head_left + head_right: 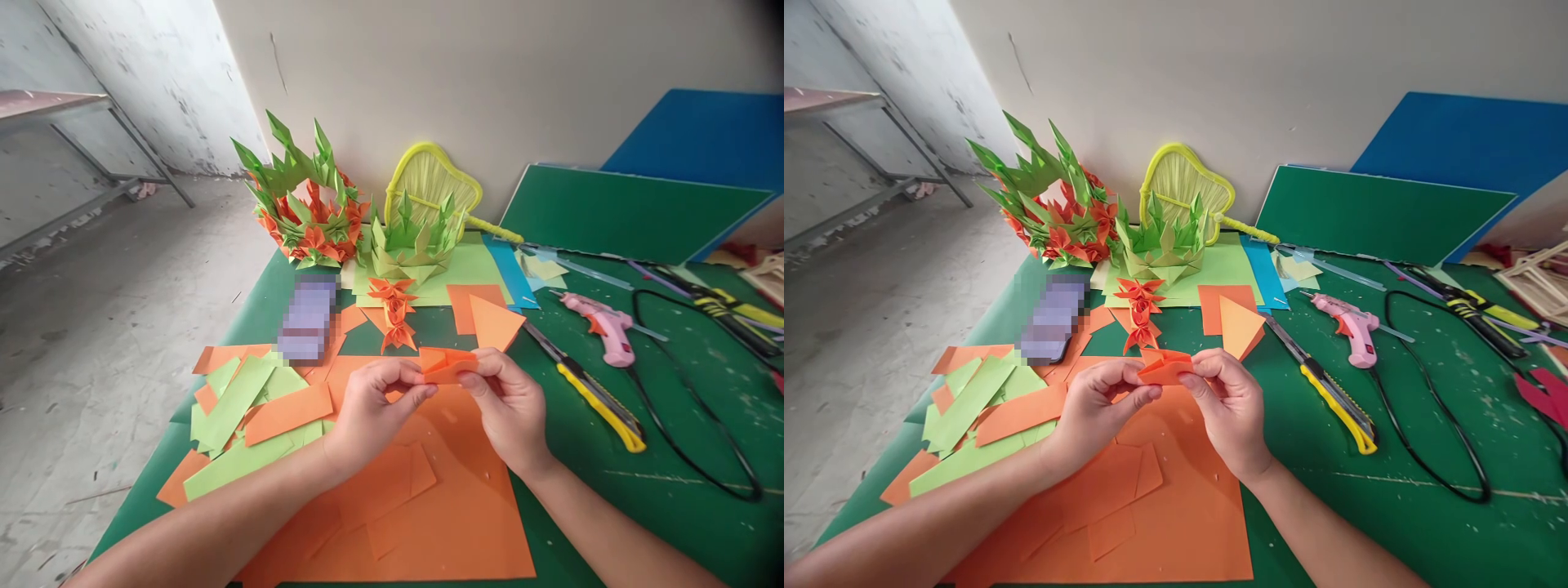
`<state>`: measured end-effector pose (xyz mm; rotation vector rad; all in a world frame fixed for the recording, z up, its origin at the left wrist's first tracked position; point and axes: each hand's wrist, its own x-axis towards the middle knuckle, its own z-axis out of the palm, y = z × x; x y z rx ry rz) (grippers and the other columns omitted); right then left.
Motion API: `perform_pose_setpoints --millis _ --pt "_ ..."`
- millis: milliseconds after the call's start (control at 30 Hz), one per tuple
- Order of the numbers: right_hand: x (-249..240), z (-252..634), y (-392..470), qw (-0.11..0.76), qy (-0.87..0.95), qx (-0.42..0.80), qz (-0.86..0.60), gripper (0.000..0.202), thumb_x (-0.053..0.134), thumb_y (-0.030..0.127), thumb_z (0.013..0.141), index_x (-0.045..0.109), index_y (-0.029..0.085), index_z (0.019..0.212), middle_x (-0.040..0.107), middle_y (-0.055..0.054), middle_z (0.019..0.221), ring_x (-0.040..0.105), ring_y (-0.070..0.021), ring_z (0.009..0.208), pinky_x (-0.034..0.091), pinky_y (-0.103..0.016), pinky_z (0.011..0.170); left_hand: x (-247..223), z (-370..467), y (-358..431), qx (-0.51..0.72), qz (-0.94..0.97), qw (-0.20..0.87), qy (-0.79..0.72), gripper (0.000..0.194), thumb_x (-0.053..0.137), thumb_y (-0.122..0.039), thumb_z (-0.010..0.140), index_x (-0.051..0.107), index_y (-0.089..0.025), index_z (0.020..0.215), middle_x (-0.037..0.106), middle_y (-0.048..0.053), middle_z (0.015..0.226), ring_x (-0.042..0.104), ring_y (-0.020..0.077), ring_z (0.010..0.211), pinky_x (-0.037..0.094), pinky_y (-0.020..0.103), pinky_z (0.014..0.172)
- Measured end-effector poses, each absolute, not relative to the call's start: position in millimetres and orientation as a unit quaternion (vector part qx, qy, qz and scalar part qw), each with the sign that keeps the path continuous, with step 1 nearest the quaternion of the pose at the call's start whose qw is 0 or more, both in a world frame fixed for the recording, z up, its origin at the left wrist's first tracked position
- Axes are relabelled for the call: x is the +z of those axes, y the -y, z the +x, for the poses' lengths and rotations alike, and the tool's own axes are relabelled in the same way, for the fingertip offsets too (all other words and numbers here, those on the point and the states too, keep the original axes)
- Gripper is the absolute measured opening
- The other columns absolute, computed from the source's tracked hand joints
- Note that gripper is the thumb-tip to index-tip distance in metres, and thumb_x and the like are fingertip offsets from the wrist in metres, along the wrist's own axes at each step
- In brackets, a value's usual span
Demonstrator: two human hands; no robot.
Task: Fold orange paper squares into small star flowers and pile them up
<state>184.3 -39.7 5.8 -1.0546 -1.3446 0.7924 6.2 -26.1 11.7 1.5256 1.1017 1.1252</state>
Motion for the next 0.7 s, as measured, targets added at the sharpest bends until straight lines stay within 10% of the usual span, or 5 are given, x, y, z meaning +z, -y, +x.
perform_pose_setpoints --millis 300,700 --pt "6.3 180.5 42.7 0.571 0.573 0.388 -0.441 0.018 0.064 0.025 0.087 0.055 0.021 0.072 0.056 -0.001 0.080 0.053 -0.0145 0.075 0.045 -0.027 0.066 10.8 6.7 23.6 0.405 0.564 0.594 -0.405 0.027 0.076 -0.034 0.075 0.063 -0.018 0.091 0.067 0.002 0.080 0.063 0.0130 0.073 0.053 0.024 0.068" --pt "6.6 181.6 38.2 0.568 0.557 0.385 -0.468 0.021 0.065 0.026 0.086 0.055 0.020 0.068 0.055 0.000 0.075 0.051 -0.0137 0.070 0.044 -0.026 0.064 12.4 5.7 23.2 0.356 0.525 0.632 -0.445 0.023 0.070 -0.038 0.080 0.069 -0.015 0.077 0.070 0.003 0.069 0.064 0.0124 0.063 0.054 0.023 0.062"
